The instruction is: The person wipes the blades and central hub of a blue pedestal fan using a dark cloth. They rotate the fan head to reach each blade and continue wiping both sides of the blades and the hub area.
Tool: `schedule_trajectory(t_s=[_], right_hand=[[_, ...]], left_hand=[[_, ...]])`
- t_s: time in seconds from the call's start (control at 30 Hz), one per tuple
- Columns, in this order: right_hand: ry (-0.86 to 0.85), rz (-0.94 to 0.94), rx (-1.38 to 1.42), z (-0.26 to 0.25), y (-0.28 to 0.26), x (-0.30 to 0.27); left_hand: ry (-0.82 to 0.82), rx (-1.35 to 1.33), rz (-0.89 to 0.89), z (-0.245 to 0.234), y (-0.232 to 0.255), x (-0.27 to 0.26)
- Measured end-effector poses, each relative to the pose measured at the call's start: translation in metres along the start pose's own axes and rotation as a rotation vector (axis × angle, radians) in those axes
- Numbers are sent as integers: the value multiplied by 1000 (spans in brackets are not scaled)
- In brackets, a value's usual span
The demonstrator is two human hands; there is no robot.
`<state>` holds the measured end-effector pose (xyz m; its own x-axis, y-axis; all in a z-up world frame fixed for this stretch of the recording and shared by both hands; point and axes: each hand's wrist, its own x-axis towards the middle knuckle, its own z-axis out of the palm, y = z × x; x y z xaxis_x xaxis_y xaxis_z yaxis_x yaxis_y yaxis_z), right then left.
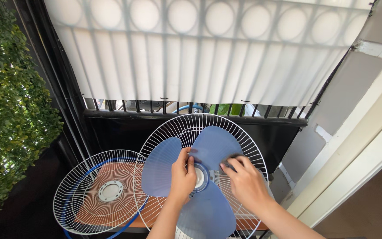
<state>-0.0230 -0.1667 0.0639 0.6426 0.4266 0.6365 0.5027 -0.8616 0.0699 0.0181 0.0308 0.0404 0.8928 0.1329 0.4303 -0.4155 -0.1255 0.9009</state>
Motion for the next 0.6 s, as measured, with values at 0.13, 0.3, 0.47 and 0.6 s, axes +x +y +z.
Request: schedule_trajectory(t_s=[0.13, 0.3, 0.47, 0.6], right_hand=[[20, 20, 9, -4, 10, -10], [240, -3, -10, -8, 11, 43], [401, -1, 17, -5, -3, 79], [437, 209, 65, -3, -2, 54]], left_hand=[[-11, -10, 1, 7, -2, -4], [-19, -16, 215, 24, -5, -10], [-34, 40, -14, 21, 2, -11], [-12, -24, 90, 13, 5, -11]])
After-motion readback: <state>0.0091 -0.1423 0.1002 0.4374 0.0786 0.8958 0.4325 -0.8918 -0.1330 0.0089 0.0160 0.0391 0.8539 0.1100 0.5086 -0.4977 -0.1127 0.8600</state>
